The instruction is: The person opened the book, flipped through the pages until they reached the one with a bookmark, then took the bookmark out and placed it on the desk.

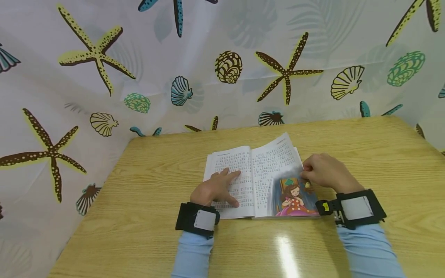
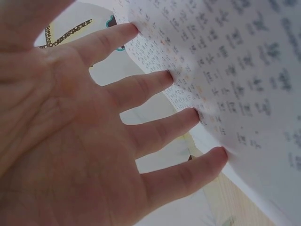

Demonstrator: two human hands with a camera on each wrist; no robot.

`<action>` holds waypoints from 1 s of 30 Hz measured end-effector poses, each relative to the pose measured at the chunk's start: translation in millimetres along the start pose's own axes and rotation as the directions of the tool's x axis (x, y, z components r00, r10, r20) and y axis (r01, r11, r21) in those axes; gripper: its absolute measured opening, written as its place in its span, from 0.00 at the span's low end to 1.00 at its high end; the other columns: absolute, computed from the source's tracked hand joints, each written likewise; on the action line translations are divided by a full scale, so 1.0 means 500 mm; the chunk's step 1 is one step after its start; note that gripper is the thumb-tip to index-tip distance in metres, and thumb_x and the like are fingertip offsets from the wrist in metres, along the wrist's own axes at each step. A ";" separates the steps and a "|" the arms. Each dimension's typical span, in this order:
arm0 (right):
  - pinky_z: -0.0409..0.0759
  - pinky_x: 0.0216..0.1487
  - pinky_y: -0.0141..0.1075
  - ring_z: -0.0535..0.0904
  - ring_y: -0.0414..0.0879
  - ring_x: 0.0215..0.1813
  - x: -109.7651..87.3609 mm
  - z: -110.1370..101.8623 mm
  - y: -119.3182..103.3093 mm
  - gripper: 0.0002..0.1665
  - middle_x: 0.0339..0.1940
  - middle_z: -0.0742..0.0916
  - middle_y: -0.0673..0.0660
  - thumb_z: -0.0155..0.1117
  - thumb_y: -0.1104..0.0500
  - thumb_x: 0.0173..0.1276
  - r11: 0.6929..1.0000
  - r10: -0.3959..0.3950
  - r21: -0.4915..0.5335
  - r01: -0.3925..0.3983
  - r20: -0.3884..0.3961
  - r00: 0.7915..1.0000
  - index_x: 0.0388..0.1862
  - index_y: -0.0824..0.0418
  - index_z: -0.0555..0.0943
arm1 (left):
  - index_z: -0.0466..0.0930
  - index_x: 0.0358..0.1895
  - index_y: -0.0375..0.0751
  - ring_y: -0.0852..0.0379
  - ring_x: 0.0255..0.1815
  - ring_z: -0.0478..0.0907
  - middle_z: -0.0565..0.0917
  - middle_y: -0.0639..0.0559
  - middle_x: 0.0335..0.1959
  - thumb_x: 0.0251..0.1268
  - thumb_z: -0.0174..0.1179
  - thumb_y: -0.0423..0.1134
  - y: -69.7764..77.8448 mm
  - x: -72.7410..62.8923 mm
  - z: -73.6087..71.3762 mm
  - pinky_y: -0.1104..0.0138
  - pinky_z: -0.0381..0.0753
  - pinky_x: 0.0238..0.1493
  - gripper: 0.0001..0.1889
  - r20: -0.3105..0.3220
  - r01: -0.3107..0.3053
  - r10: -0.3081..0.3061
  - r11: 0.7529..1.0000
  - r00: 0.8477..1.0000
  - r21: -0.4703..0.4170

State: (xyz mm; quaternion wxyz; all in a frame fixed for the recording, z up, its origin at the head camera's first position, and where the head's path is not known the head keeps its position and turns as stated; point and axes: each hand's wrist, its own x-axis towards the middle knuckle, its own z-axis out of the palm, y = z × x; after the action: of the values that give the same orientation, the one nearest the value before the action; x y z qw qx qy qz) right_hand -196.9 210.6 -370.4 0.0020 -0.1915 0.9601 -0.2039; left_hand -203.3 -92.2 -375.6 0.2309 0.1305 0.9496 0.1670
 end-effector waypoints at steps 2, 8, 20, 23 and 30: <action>0.58 0.22 0.33 0.63 0.40 0.17 0.001 -0.001 0.001 0.25 0.12 0.68 0.45 0.69 0.63 0.65 0.999 -0.001 0.034 0.000 0.017 1.000 0.11 0.54 0.70 | 0.60 0.80 0.53 0.35 0.80 0.49 0.53 0.42 0.82 0.52 0.80 0.42 -0.001 -0.001 0.000 0.38 0.56 0.73 0.51 0.001 -0.001 0.001 1.000 1.000 -0.007; 0.75 0.22 0.33 0.75 0.41 0.19 0.011 -0.004 -0.002 0.16 0.16 0.80 0.49 0.61 0.66 0.74 0.931 -0.036 0.366 -0.007 0.111 0.993 0.23 0.66 0.83 | 0.59 0.81 0.52 0.35 0.80 0.48 0.52 0.42 0.82 0.53 0.79 0.41 -0.004 -0.004 -0.003 0.38 0.55 0.73 0.52 0.006 -0.010 0.010 1.000 1.000 -0.022; 0.85 0.32 0.38 0.78 0.43 0.26 0.014 -0.012 -0.013 0.13 0.24 0.80 0.53 0.55 0.66 0.78 0.790 -0.083 0.613 -0.027 0.151 0.985 0.34 0.72 0.81 | 0.58 0.81 0.53 0.35 0.80 0.47 0.51 0.42 0.82 0.54 0.79 0.41 -0.007 -0.005 0.000 0.37 0.54 0.73 0.52 0.008 0.001 -0.001 1.000 1.000 -0.027; 0.83 0.32 0.37 0.77 0.42 0.28 0.012 -0.016 -0.014 0.15 0.24 0.77 0.52 0.53 0.63 0.80 0.762 -0.102 0.647 -0.021 0.152 0.983 0.31 0.68 0.76 | 0.57 0.81 0.53 0.35 0.81 0.47 0.51 0.42 0.82 0.54 0.78 0.41 -0.007 -0.004 0.000 0.37 0.54 0.73 0.52 0.013 -0.002 0.003 1.000 1.000 -0.028; 0.82 0.31 0.36 0.78 0.42 0.30 0.012 -0.014 -0.017 0.18 0.27 0.76 0.53 0.47 0.59 0.84 0.726 -0.123 0.687 -0.035 0.180 0.976 0.30 0.66 0.70 | 0.58 0.81 0.53 0.36 0.81 0.47 0.51 0.43 0.83 0.54 0.78 0.41 -0.007 0.000 0.003 0.37 0.53 0.73 0.51 0.017 -0.001 0.002 0.999 1.000 -0.033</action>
State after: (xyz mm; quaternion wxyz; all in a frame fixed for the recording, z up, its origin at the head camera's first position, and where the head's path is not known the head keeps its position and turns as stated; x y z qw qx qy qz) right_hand -199.9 203.9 -360.3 0.1704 -0.2205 0.8058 -0.5225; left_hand -203.4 -94.8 -378.1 0.2409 0.1289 0.9446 0.1820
